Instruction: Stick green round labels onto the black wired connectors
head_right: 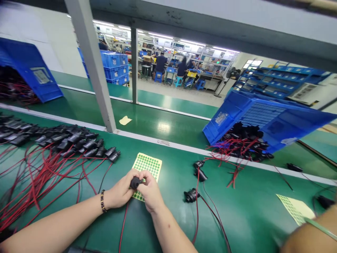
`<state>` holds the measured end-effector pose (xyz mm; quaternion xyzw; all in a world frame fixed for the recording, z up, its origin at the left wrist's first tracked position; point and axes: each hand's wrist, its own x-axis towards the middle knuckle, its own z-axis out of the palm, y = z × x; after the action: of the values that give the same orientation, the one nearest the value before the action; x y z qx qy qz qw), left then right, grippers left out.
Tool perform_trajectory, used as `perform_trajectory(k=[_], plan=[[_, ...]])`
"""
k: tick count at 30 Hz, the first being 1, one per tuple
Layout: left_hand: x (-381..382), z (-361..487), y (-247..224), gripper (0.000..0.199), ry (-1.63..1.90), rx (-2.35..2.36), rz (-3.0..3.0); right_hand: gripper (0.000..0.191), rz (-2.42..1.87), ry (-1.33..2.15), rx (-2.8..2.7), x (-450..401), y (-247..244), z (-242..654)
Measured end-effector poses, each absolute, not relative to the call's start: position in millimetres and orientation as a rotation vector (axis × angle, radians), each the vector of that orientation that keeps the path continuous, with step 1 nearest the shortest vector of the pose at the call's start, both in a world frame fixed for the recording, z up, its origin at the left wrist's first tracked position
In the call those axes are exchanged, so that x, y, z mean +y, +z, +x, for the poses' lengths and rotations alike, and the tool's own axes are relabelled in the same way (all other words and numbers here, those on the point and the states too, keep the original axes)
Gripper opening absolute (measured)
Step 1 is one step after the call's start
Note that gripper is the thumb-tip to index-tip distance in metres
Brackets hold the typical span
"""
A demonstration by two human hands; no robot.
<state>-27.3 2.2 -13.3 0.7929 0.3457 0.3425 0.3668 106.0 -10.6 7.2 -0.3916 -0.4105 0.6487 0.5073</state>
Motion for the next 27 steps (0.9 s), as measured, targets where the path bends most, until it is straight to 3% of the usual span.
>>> perform_trajectory(k=[16, 27], plan=[[7, -30, -8, 0.029, 0.924, 0.978, 2.068, 0.012, -1.016, 1.395, -1.21, -4, -5, 105], [12, -33, -8, 0.039, 0.877, 1.032, 2.178, 0.018, -1.018, 1.495, -1.085, -1, 5, 104]])
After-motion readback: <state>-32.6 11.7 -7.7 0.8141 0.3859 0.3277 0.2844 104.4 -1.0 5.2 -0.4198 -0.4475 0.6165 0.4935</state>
